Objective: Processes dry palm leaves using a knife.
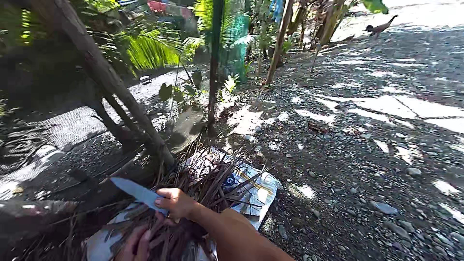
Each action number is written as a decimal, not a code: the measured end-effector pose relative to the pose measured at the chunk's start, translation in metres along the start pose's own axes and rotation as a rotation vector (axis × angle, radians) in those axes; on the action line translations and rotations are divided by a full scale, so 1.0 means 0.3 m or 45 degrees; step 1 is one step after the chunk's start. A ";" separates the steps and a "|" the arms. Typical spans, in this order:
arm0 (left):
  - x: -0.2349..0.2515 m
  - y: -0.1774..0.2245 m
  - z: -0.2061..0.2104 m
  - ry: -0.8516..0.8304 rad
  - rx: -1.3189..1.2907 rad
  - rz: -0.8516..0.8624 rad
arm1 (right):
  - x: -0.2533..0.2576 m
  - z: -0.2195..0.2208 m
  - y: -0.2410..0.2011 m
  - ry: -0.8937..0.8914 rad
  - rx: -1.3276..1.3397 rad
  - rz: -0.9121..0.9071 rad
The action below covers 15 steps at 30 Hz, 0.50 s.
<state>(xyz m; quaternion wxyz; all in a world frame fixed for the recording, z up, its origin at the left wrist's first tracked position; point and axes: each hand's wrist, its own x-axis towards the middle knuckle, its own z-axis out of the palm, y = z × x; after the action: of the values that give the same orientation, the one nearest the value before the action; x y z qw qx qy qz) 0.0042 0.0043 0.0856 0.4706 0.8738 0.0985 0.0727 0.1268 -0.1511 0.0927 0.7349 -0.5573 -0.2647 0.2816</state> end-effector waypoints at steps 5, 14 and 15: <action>-0.040 -0.021 0.071 0.182 0.213 0.182 | 0.018 -0.004 0.029 0.049 -0.047 -0.026; -0.041 -0.011 0.035 0.172 -0.111 -0.207 | 0.001 0.046 0.049 -0.052 0.141 0.080; -0.043 -0.014 0.028 0.172 -0.231 -0.222 | -0.004 0.049 0.053 -0.141 0.167 0.140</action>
<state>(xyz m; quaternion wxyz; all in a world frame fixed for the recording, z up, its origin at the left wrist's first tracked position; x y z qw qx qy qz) -0.0069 -0.0032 0.0770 0.5443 0.8090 0.1985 0.0989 0.1138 -0.1386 0.0807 0.7375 -0.5051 -0.2549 0.3687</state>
